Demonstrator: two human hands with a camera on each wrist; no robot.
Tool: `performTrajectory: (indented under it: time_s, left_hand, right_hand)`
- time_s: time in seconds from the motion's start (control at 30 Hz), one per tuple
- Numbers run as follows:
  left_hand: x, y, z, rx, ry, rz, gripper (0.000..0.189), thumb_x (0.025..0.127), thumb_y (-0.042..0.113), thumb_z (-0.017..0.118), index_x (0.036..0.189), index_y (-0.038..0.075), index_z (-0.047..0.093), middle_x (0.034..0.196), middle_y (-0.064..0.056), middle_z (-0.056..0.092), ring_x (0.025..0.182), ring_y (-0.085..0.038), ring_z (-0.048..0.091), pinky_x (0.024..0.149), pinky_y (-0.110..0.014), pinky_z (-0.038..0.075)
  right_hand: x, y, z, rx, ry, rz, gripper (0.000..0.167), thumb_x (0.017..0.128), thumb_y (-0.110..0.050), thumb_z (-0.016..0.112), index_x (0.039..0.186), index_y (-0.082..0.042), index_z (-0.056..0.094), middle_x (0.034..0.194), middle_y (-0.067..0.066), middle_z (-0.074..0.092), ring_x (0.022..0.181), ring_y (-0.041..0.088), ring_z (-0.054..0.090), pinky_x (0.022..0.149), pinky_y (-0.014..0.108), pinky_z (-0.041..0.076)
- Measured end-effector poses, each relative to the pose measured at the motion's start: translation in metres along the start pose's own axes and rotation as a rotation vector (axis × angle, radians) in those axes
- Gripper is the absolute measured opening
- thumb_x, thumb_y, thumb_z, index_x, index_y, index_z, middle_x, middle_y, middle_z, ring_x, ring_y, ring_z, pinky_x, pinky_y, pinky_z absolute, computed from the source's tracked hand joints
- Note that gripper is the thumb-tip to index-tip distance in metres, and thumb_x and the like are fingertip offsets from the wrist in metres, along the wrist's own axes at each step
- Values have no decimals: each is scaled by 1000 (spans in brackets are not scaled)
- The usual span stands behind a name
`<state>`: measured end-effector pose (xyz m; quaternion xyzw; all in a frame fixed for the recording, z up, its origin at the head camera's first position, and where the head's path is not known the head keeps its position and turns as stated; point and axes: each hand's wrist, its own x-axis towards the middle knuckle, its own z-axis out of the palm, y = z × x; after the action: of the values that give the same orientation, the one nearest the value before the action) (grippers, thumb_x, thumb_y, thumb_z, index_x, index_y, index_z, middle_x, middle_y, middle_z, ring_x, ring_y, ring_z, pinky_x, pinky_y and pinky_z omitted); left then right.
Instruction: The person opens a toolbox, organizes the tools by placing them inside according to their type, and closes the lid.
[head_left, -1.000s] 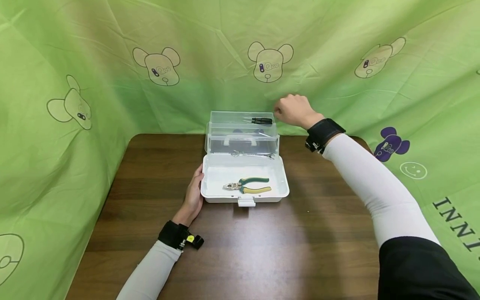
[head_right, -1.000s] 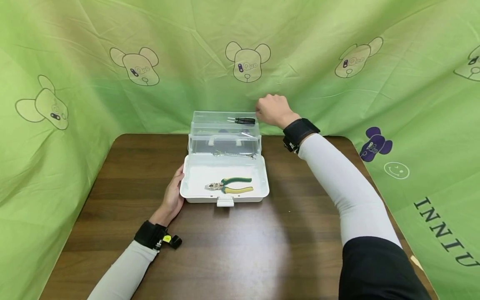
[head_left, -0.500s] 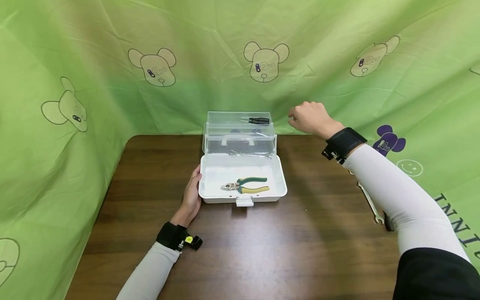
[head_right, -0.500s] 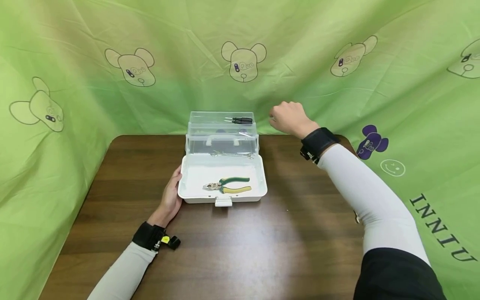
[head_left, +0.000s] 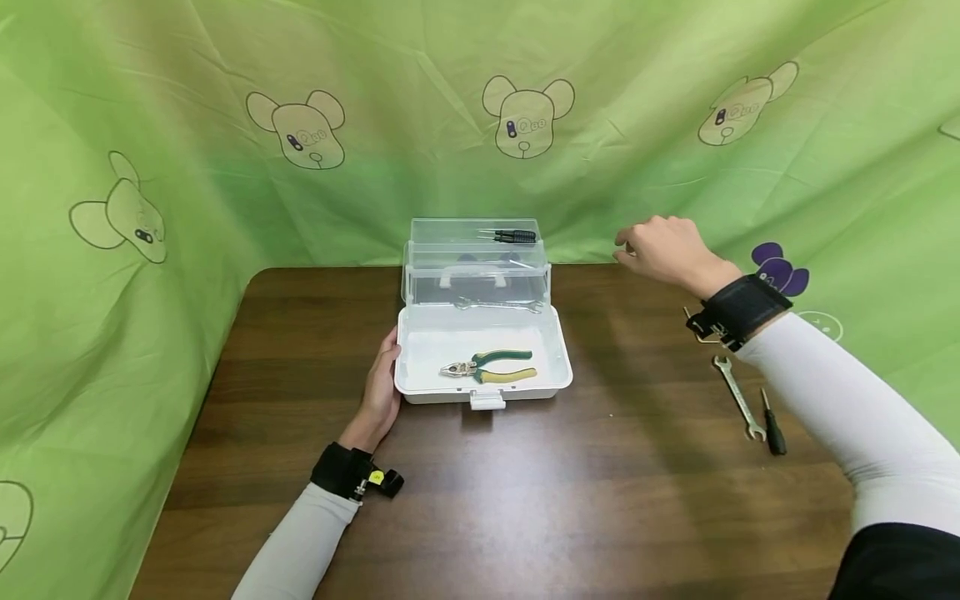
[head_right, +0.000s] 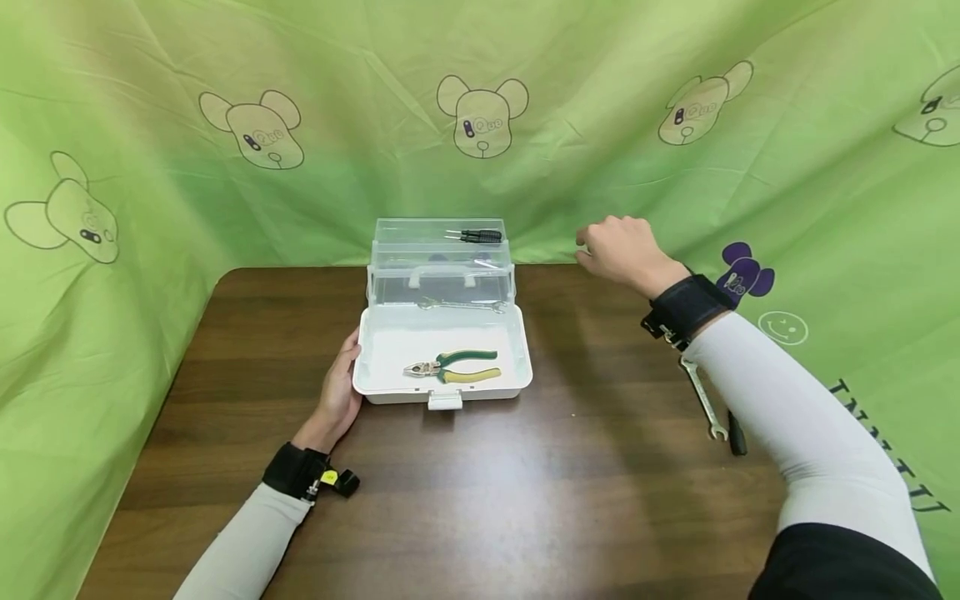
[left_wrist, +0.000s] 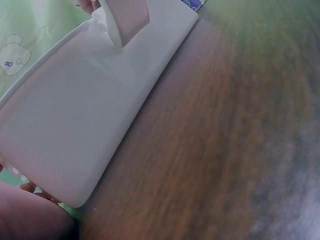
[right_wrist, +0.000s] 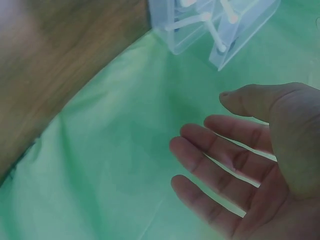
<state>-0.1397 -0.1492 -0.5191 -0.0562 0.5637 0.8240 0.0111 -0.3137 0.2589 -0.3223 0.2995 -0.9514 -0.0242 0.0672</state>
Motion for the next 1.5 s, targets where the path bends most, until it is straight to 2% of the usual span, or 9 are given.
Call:
performTrajectory:
  time_s: [0.2, 0.47, 0.8, 1.03, 1.17, 1.33, 1.5]
  left_hand:
    - [-1, 1, 1, 5, 4, -7, 58, 113, 17, 24, 170, 6, 16, 176, -8, 16, 160, -20, 14, 129, -42, 13]
    - [0, 3, 0, 7, 1, -11, 58, 113, 17, 24, 170, 6, 16, 176, -8, 16, 159, -19, 15, 128, -41, 14]
    - [-1, 2, 0, 8, -5, -3, 57, 114, 17, 24, 170, 7, 16, 176, -8, 17, 159, -20, 16, 128, -43, 14]
    - [-1, 2, 1, 6, -2, -7, 58, 114, 17, 24, 170, 6, 16, 176, -10, 16, 160, -21, 15, 129, -44, 13]
    - [-2, 2, 1, 4, 2, -15, 58, 114, 18, 25, 170, 7, 16, 176, -9, 15, 160, -21, 14, 129, -44, 13]
    - [-2, 3, 1, 9, -2, -17, 58, 114, 17, 24, 170, 7, 15, 177, -8, 14, 160, -20, 13, 129, -44, 12]
    - [-2, 3, 1, 15, -4, -11, 57, 114, 17, 24, 170, 7, 16, 177, -8, 15, 160, -20, 13, 129, -44, 12]
  right_hand:
    - [-20, 14, 5, 7, -39, 35, 25, 98, -22, 69, 115, -6, 80, 90, 16, 77, 67, 34, 69, 54, 58, 53]
    - [-47, 45, 20, 40, -84, 86, 20, 98, -22, 71, 109, -8, 79, 91, 19, 76, 73, 40, 70, 57, 61, 52]
    - [-70, 77, 39, 73, -154, 190, 24, 98, -24, 70, 107, -4, 79, 95, 25, 75, 81, 52, 70, 60, 62, 52]
    - [-82, 99, 51, 114, -204, 276, 30, 96, -25, 70, 113, -1, 78, 108, 31, 74, 91, 55, 69, 58, 60, 52]
    - [-88, 110, 58, 134, -241, 298, 30, 96, -23, 70, 115, -1, 77, 113, 34, 71, 98, 61, 66, 65, 66, 53]
    - [-94, 120, 70, 171, -291, 295, 30, 94, -18, 70, 113, 5, 76, 112, 36, 71, 101, 63, 64, 79, 70, 53]
    - [-99, 125, 83, 200, -280, 331, 33, 90, -17, 71, 109, 10, 74, 108, 36, 71, 100, 65, 63, 82, 70, 53]
